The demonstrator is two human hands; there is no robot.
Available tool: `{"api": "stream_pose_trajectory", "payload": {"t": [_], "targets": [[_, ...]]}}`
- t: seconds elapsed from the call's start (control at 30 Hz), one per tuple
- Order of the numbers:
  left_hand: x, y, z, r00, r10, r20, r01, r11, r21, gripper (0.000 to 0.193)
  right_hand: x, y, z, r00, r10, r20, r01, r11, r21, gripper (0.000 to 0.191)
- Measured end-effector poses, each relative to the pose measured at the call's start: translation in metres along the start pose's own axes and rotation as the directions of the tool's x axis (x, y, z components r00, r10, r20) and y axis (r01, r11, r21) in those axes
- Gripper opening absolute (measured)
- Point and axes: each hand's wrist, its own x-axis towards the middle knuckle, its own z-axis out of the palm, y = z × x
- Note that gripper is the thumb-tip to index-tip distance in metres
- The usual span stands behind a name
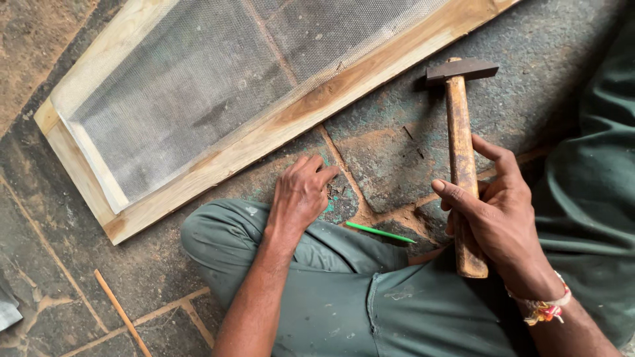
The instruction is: The person sits on a stone floor and secures a metal mesh screen to a wooden frame using a hammer and nails. They systematically place nails along the edges of the frame and hammer them in to attach the screen.
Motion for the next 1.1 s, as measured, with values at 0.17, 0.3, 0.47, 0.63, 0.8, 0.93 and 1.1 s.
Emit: {"api": "stream_pose_trajectory", "payload": {"t": [0.17, 0.3, 0.47, 0.63, 0.8, 0.93, 1.1], "targets": [[0.0, 0.0, 0.0, 0.998, 0.05, 0.025, -0.05, 0.999, 0.006, 0.054, -0.001, 0.0, -0.001, 1.0, -0.005, 0.006, 0.005, 1.0, 0.022, 0.08], [-0.001, -0.002, 0.004, 0.997, 0.062, 0.045, -0.061, 0.998, -0.005, 0.051, -0.001, 0.0, -0.001, 1.0, -0.007, 0.004, 0.007, 1.0, 0.012, 0.08], [0.0, -0.001, -0.002, 0.999, 0.038, 0.002, -0.038, 0.998, -0.043, 0.036, -0.001, -0.001, -0.001, 1.0, 0.0, -0.003, 0.0, 1.0, 0.002, 0.08], [0.005, 0.002, -0.021, 0.984, -0.06, -0.167, 0.01, 0.958, -0.285, 0.007, 0.001, 0.001, 0.0, 1.0, 0.004, -0.008, -0.005, 1.0, -0.005, 0.081], [0.029, -0.03, -0.036, 0.77, -0.614, -0.174, 0.356, 0.639, -0.682, 0.004, 0.002, 0.007, 0.003, 0.999, -0.009, -0.031, 0.006, 0.997, -0.073, 0.081], [0.068, -0.073, -0.029, 0.828, -0.325, -0.457, 0.069, 0.867, -0.493, 0.004, 0.001, 0.011, 0.007, 0.997, -0.072, -0.019, 0.07, 0.993, -0.094, 0.083], [0.082, -0.098, -0.004, 0.877, -0.224, -0.425, 0.055, 0.926, -0.374, 0.014, 0.003, 0.007, 0.014, 0.997, -0.067, -0.045, 0.061, 0.99, -0.13, 0.082]]}}
